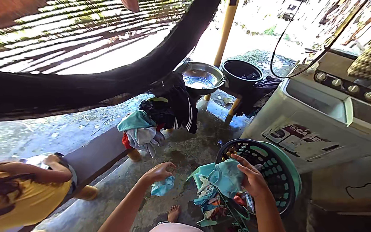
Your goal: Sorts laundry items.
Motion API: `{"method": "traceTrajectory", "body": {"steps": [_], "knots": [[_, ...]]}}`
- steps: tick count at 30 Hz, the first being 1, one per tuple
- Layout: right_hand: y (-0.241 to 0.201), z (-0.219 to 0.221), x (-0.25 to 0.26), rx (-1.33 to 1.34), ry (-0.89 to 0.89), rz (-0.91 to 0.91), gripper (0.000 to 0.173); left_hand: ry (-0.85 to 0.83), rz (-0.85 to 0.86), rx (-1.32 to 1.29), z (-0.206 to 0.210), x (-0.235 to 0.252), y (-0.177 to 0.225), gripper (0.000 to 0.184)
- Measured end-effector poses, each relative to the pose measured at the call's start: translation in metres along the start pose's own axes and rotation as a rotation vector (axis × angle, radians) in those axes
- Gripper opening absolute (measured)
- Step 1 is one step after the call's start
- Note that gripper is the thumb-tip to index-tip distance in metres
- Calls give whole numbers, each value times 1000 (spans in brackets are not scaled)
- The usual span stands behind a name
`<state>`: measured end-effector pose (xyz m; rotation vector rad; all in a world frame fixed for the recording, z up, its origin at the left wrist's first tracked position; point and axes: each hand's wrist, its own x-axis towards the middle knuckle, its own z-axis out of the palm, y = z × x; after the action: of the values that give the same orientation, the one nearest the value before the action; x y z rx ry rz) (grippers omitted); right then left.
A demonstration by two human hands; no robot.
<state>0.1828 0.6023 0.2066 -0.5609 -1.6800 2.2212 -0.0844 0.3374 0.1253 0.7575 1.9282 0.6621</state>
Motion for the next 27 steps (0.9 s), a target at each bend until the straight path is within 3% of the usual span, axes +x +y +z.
{"method": "traceTrajectory", "body": {"steps": [2, 5, 8, 11, 15, 21, 24, 27], "knots": [[2, -5, -1, 28, 18, -49, 42, 25, -4, -99, 1, -2, -11, 49], [2, -8, -2, 22, 49, -93, 40, 117, -205, 159, -4, -10, -15, 55], [1, -8, -2, -70, 72, -115, 39, 139, -456, 413, -6, -17, -23, 48], [0, -2, -2, -212, 135, -119, 36, 150, -520, 415, -13, -25, -42, 44], [2, 14, 0, -281, 173, -117, 35, 336, -286, -41, -14, -39, -81, 34], [23, 61, 6, -126, 76, -63, 41, 771, -126, -1376, 35, -62, -89, 34], [43, 84, 8, -23, -4, 47, 41, 975, -185, -1704, 56, -74, -84, 39], [59, 104, 6, 47, -108, 178, 46, 1167, -276, -1802, 71, -80, -79, 44]]}}
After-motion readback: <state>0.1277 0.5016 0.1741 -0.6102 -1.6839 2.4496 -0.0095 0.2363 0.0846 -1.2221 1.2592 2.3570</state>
